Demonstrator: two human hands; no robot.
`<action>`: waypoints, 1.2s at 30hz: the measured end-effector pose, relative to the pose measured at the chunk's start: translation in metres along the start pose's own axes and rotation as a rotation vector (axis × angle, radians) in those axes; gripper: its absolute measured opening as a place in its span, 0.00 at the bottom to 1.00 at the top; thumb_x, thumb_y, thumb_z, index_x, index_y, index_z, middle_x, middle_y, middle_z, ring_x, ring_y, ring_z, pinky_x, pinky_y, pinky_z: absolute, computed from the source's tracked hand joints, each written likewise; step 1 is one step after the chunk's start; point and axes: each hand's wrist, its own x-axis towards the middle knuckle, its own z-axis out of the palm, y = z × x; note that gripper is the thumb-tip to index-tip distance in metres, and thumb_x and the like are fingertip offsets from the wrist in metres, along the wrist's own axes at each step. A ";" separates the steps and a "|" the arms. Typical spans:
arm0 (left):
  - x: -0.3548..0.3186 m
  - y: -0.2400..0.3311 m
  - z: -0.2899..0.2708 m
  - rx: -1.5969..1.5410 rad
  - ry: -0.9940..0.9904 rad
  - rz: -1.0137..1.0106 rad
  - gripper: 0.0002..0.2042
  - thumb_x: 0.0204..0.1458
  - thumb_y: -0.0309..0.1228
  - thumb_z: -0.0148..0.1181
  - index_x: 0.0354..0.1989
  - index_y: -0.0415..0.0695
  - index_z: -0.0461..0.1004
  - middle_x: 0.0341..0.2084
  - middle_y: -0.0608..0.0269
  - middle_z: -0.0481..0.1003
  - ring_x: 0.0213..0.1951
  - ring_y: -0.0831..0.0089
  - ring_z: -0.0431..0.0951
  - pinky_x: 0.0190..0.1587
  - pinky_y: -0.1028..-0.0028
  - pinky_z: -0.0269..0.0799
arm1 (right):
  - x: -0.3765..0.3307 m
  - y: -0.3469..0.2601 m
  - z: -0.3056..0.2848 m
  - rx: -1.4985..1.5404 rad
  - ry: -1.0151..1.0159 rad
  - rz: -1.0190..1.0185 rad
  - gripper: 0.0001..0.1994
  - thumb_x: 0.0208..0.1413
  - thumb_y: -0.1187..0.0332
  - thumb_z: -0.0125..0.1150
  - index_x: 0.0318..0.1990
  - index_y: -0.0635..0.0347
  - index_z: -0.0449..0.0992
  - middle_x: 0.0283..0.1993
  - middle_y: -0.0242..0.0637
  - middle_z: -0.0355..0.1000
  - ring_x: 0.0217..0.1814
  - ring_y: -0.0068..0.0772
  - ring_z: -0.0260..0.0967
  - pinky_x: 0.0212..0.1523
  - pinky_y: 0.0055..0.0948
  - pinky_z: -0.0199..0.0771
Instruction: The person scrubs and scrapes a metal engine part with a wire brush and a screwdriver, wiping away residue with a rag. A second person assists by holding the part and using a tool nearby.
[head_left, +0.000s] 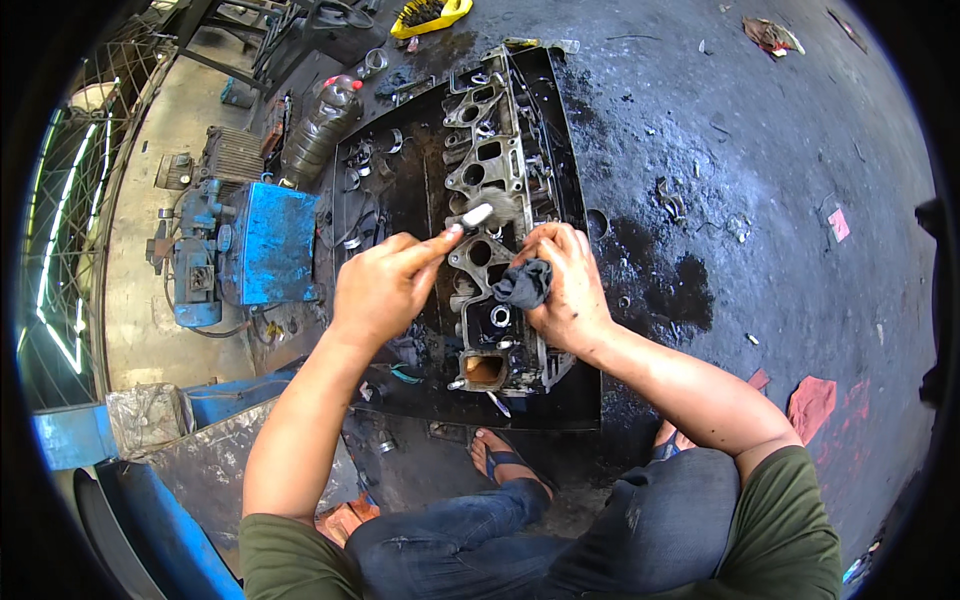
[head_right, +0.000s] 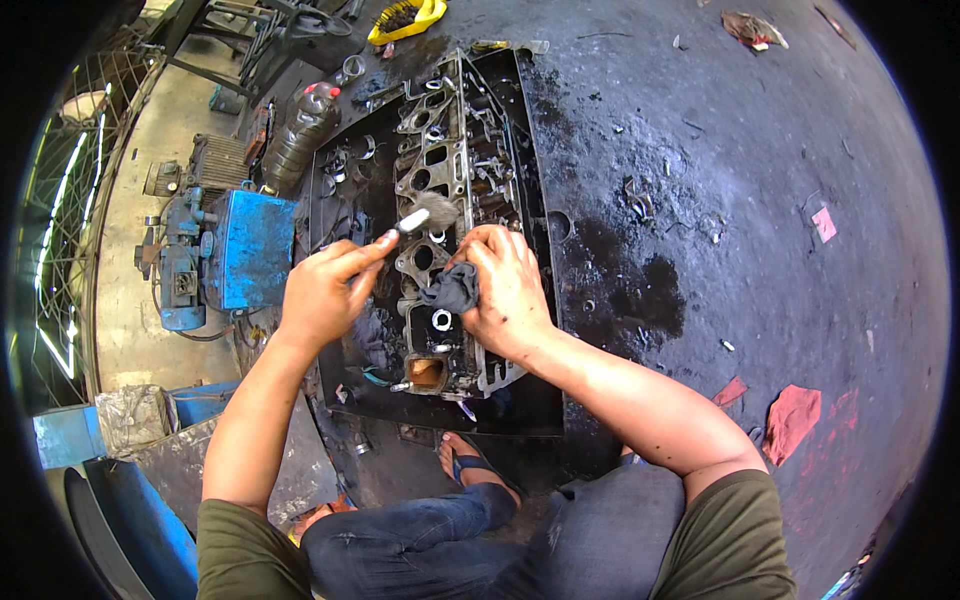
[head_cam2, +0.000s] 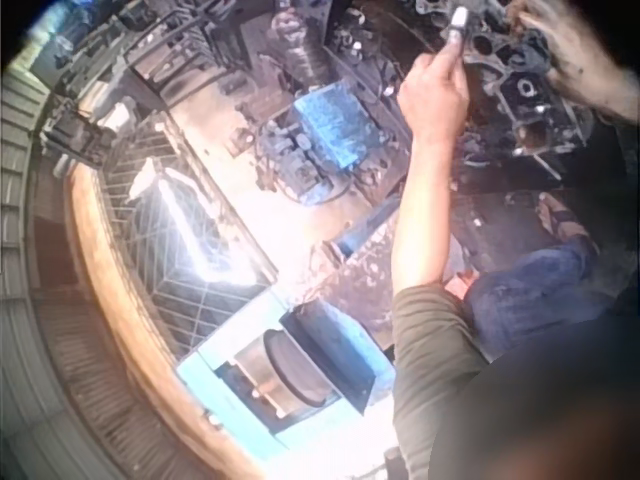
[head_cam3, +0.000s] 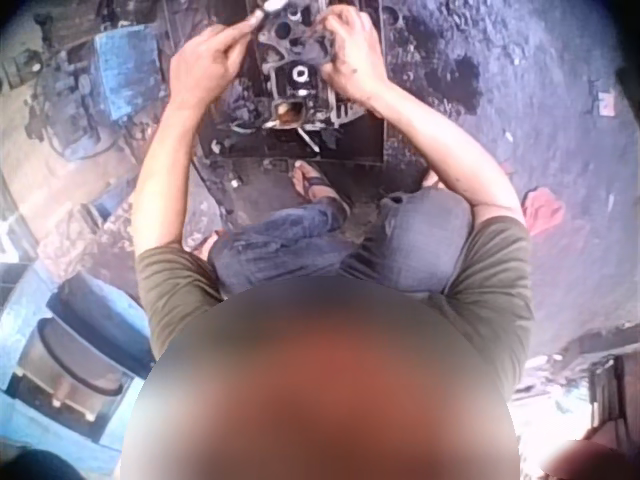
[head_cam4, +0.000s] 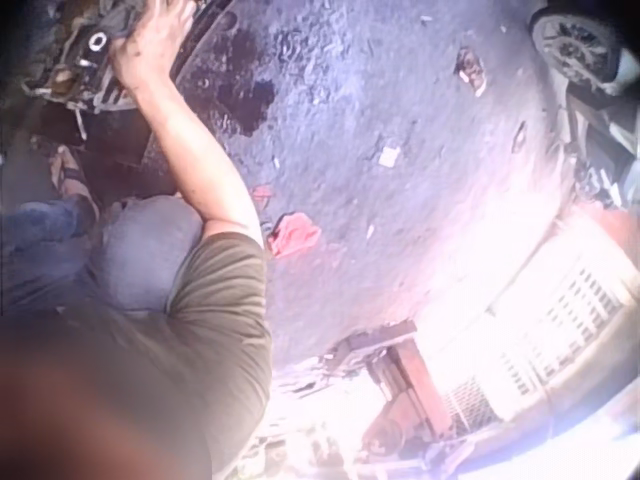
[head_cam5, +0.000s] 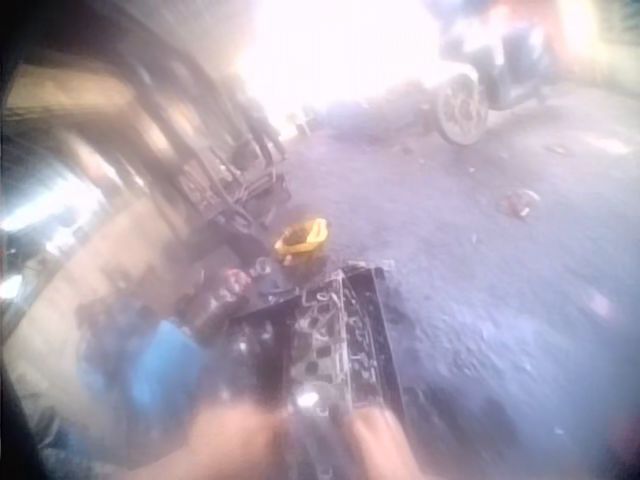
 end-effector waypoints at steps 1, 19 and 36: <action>-0.007 -0.008 0.004 -0.069 0.044 -0.040 0.17 0.59 0.31 0.67 0.56 0.63 0.85 0.32 0.62 0.82 0.32 0.57 0.84 0.35 0.62 0.81 | 0.001 0.001 -0.001 -0.015 -0.015 0.008 0.24 0.36 0.77 0.74 0.46 0.55 0.77 0.56 0.41 0.69 0.62 0.51 0.65 0.63 0.48 0.68; -0.244 0.009 0.226 0.021 -0.153 -0.638 0.13 0.57 0.43 0.68 0.46 0.52 0.81 0.53 0.55 0.77 0.53 0.51 0.77 0.59 0.51 0.70 | 0.011 -0.004 -0.018 -0.234 -0.229 -0.080 0.27 0.38 0.77 0.76 0.50 0.56 0.73 0.58 0.41 0.69 0.63 0.53 0.66 0.63 0.45 0.69; -0.232 -0.018 0.239 -0.973 -0.003 -1.092 0.10 0.69 0.29 0.50 0.41 0.38 0.77 0.28 0.51 0.82 0.31 0.58 0.86 0.37 0.59 0.79 | 0.011 -0.005 -0.009 -0.169 -0.129 0.018 0.21 0.41 0.72 0.78 0.43 0.54 0.75 0.57 0.39 0.71 0.63 0.51 0.67 0.66 0.47 0.66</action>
